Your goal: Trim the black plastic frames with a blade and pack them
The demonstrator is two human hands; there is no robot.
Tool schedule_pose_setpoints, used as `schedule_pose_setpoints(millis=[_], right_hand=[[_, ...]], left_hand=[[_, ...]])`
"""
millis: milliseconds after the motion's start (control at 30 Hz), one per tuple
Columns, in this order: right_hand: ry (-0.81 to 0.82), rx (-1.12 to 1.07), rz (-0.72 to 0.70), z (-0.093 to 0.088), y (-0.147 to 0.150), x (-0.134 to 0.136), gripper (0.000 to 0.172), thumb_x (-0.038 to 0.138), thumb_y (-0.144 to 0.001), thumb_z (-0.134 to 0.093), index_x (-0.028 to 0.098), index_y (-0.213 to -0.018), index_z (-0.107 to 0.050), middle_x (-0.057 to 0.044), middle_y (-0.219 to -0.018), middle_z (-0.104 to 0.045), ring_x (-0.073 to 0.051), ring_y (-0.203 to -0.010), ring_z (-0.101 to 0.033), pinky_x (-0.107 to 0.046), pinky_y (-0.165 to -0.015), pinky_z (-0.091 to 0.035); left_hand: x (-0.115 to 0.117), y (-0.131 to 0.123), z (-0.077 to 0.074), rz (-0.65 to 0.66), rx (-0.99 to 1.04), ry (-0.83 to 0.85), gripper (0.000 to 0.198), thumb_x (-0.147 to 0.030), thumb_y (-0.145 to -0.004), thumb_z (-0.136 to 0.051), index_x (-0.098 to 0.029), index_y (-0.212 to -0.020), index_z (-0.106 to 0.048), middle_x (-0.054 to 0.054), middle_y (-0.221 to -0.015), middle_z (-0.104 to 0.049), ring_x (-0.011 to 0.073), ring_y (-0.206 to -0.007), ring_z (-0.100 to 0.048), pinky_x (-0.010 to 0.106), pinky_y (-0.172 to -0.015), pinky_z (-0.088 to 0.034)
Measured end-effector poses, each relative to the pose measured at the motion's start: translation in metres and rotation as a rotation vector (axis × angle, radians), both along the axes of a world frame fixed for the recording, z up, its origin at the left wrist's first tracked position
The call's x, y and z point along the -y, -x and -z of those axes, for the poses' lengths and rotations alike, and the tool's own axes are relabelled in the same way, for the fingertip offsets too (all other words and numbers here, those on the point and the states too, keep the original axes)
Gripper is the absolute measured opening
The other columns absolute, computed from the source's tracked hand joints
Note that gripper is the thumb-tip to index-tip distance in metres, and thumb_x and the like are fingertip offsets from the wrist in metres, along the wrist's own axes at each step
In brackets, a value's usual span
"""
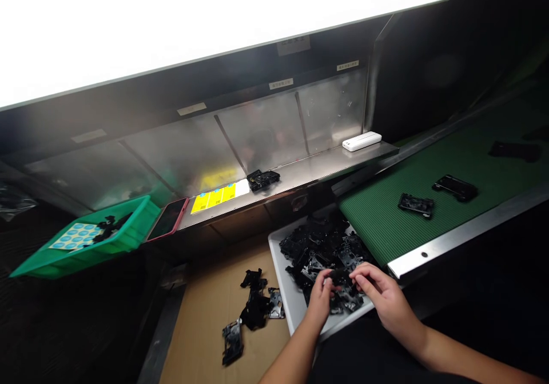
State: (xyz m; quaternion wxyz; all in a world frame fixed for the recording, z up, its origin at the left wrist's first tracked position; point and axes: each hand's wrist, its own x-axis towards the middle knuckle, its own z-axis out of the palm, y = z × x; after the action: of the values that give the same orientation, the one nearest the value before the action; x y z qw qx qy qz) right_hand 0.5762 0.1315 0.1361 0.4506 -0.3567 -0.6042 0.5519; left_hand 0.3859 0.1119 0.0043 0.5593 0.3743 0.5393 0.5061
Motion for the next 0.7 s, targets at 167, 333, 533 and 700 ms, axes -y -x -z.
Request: schedule_pose_setpoints(millis=[167, 333, 533, 700], right_hand=[[-0.025, -0.015, 0.035, -0.009, -0.006, 0.002, 0.020, 0.036, -0.101, -0.056, 0.022, -0.100, -0.070, -0.006, -0.098, -0.064, -0.020, -0.088, -0.062, -0.031, -0.081, -0.053], [-0.124, -0.063, 0.007, -0.021, -0.003, 0.004, 0.017, 0.031, -0.102, -0.055, 0.022, -0.100, -0.069, -0.007, -0.098, -0.063, -0.021, -0.090, -0.060, -0.032, -0.080, -0.052], [-0.078, -0.078, -0.110, -0.018, 0.012, 0.010, 0.017, 0.031, -0.102, -0.055, 0.023, -0.099, -0.069, -0.006, -0.098, -0.062, -0.020, -0.091, -0.060, -0.030, -0.080, -0.050], [-0.020, -0.094, -0.169, -0.017, 0.017, 0.010, 0.019, 0.033, -0.102, -0.055, 0.022, -0.098, -0.070, -0.005, -0.096, -0.061, -0.020, -0.090, -0.059, -0.031, -0.081, -0.049]], left_hand=[[0.024, 0.013, -0.057, -0.196, 0.393, -0.022, 0.044, -0.057, -0.091, -0.056, -0.032, -0.127, -0.049, 0.007, -0.134, -0.060, 0.0289, -0.122, -0.061, 0.046, -0.100, -0.046], [0.036, 0.022, -0.081, -0.344, 0.682, 0.029, 0.039, -0.058, -0.087, -0.059, -0.030, -0.113, -0.056, 0.005, -0.115, -0.065, 0.0286, -0.111, -0.065, 0.049, -0.093, -0.050], [0.037, 0.017, -0.077, -0.407, 0.740, 0.039, 0.029, -0.045, -0.084, -0.073, -0.022, -0.084, -0.056, -0.003, -0.080, -0.058, 0.0087, -0.067, -0.054, 0.023, -0.068, -0.045], [0.051, 0.014, -0.090, -0.225, 0.729, 0.039, 0.026, -0.023, -0.074, -0.084, -0.019, -0.085, -0.060, -0.004, -0.072, -0.054, 0.0079, -0.062, -0.051, 0.021, -0.063, -0.042]])
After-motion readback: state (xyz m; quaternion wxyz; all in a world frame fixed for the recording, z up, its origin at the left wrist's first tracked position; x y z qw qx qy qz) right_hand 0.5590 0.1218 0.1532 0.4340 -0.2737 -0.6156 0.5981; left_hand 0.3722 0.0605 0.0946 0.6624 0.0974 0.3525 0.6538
